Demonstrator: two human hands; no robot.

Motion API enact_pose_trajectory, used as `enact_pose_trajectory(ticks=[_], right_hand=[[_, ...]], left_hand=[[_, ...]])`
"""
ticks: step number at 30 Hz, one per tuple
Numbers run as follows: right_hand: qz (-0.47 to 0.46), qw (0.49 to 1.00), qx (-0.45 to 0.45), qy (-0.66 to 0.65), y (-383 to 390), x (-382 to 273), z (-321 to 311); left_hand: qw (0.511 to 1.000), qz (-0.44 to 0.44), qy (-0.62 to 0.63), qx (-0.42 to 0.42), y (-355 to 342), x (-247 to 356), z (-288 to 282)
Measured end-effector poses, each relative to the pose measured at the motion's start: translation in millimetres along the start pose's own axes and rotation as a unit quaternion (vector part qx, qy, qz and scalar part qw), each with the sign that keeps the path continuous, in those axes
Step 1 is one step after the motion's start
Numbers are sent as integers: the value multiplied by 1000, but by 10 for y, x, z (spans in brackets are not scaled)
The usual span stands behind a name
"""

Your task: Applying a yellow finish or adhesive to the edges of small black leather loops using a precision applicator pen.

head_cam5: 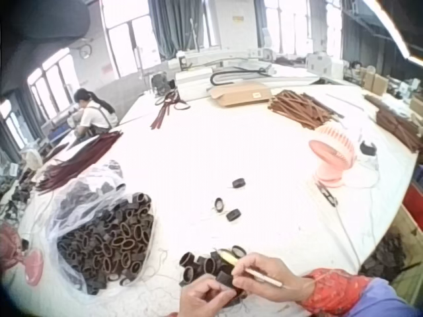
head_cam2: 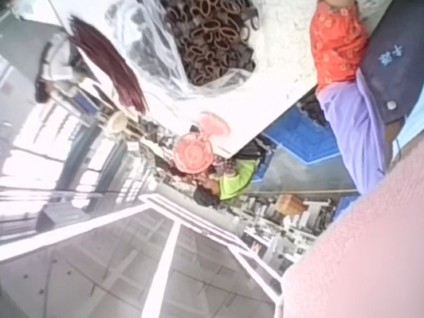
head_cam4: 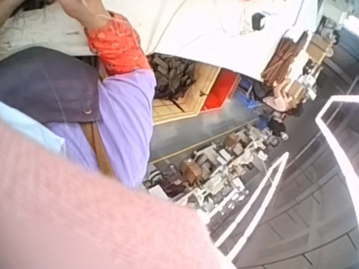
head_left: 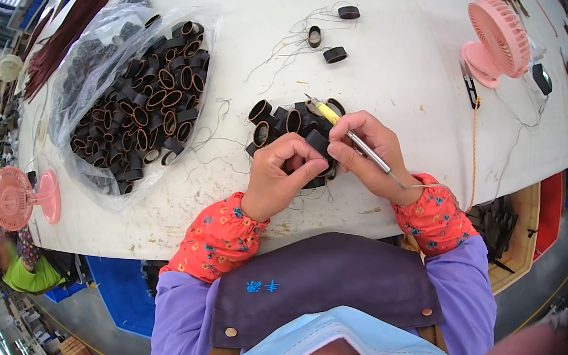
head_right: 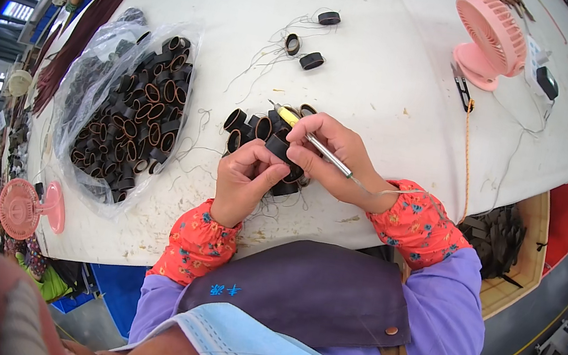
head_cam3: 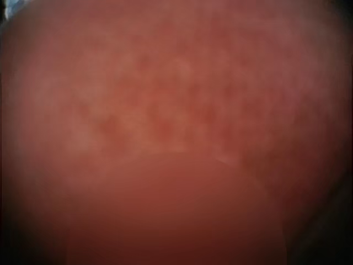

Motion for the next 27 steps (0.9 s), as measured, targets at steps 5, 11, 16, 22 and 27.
enact_pose_trajectory(ticks=[5,11,16,22,27], right_hand=[[40,996,-12,-74,-16,44,-11],[61,983,-49,-164,-17,65,48],[-32,995,2,-90,-44,-17,-25],[-124,991,16,-44,9,-211,-239],[-217,975,-40,30,26,-359,-148]], left_hand=[[1000,15,27,5,-6,14,11],[987,-30,158,1,-19,89,55],[980,-42,194,-19,-11,88,31],[990,-14,130,58,-67,54,-158],[993,14,72,89,-73,62,-175]])
Point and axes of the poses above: each hand's wrist, its own y-axis away from the middle knuckle, its own z-axis out of the palm, x = y × z, the point moved 8 cm from there along -y, towards the middle knuckle, and after that the axes turned 12 degrees about x, right-handed, at the moved point
